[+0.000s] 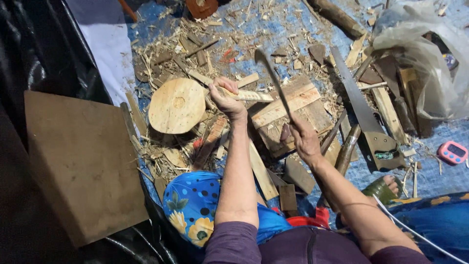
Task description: Carving and sawing wood to create or repair instrument parts using manual tools
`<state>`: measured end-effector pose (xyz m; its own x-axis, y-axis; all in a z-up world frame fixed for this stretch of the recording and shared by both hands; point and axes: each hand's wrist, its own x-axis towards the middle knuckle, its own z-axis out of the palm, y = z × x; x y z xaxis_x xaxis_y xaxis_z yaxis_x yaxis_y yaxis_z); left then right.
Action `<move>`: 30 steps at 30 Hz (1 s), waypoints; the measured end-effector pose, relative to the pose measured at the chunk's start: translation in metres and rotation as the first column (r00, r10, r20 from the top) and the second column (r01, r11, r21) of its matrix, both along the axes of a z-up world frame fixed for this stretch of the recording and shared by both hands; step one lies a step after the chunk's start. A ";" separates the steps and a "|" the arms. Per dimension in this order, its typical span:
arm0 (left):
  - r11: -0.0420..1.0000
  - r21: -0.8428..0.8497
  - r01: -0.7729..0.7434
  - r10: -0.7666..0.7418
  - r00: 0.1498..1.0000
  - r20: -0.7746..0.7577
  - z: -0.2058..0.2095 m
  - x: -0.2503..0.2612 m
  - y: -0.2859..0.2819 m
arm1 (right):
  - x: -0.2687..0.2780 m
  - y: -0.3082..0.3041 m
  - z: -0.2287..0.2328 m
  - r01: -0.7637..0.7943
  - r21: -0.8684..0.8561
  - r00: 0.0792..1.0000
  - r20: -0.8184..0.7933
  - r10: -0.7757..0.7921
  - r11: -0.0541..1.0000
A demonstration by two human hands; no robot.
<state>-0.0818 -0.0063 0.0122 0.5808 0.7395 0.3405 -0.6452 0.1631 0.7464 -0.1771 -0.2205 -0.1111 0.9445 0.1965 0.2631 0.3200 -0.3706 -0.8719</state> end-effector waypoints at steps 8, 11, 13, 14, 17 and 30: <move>0.994 -0.032 -0.104 0.102 0.994 -0.050 -0.006 0.014 0.003 | -0.009 -0.010 -0.016 -0.027 -0.102 0.952 -0.305 -0.005 0.994; 0.981 -0.016 -0.196 0.193 0.975 -0.110 0.001 0.028 0.003 | -0.004 -0.004 -0.007 0.012 -0.008 0.986 -0.163 -0.014 1.000; 0.970 0.010 -0.244 0.243 0.961 -0.135 0.003 0.044 0.003 | -0.004 -0.002 -0.008 0.023 0.007 0.991 -0.135 -0.022 1.000; 0.966 0.027 -0.258 0.259 0.953 -0.159 0.001 0.052 0.001 | -0.010 -0.003 -0.007 -0.013 -0.013 0.977 -0.212 0.010 1.000; 0.950 0.101 -0.294 0.310 0.922 -0.231 -0.003 0.068 -0.010 | -0.017 -0.015 -0.009 -0.040 -0.076 0.940 -0.341 0.011 0.996; 0.834 0.403 -0.376 0.477 0.859 -0.186 -0.031 0.102 -0.012 | -0.019 -0.015 -0.039 -0.042 -0.091 0.926 -0.377 0.004 0.995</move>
